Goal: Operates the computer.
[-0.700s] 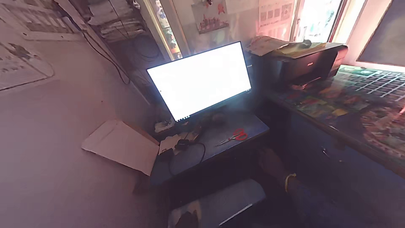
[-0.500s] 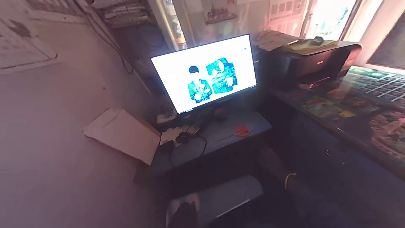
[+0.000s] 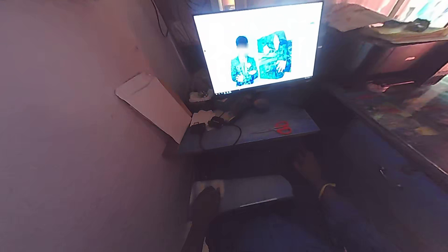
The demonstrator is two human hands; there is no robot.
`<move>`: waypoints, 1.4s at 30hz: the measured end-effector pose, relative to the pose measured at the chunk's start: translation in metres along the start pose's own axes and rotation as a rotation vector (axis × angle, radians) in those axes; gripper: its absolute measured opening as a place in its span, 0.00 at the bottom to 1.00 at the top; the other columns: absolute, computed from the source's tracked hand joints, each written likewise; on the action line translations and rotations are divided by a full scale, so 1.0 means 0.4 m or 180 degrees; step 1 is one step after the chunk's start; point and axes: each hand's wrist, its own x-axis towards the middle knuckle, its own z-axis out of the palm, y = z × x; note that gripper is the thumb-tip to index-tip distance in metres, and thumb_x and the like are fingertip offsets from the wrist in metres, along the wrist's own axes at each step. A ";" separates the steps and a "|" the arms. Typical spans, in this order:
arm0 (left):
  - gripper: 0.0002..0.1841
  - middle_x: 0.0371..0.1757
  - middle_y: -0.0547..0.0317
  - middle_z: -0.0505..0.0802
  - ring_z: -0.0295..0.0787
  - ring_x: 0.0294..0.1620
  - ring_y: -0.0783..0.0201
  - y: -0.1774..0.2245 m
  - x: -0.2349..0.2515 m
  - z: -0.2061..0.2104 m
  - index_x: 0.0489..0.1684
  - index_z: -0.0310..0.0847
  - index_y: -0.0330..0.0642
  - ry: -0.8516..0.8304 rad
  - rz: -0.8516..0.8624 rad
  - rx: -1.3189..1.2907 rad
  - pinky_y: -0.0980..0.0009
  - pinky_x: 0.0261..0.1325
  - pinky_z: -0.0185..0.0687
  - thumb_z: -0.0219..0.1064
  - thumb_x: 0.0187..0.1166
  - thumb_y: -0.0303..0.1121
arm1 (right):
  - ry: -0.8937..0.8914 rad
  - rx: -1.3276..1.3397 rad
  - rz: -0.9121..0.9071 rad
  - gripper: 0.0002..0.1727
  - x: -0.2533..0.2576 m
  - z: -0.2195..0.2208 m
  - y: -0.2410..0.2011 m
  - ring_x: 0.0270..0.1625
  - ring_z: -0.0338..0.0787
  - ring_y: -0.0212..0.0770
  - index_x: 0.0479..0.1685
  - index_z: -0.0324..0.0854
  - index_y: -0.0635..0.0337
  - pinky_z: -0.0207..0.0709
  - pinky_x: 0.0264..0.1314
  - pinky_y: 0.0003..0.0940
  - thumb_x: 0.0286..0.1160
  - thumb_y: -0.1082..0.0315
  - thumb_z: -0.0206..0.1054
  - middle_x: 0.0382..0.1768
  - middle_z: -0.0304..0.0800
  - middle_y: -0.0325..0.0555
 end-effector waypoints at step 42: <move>0.27 0.45 0.46 0.96 0.94 0.50 0.46 -0.018 0.010 0.028 0.44 0.90 0.41 0.0138 -0.0024 -0.0130 0.40 0.53 0.86 0.55 0.86 0.56 | 0.0074 0.0365 0.0120 0.28 0.009 0.007 0.006 0.85 0.73 0.53 0.83 0.75 0.44 0.71 0.84 0.49 0.88 0.49 0.54 0.85 0.69 0.54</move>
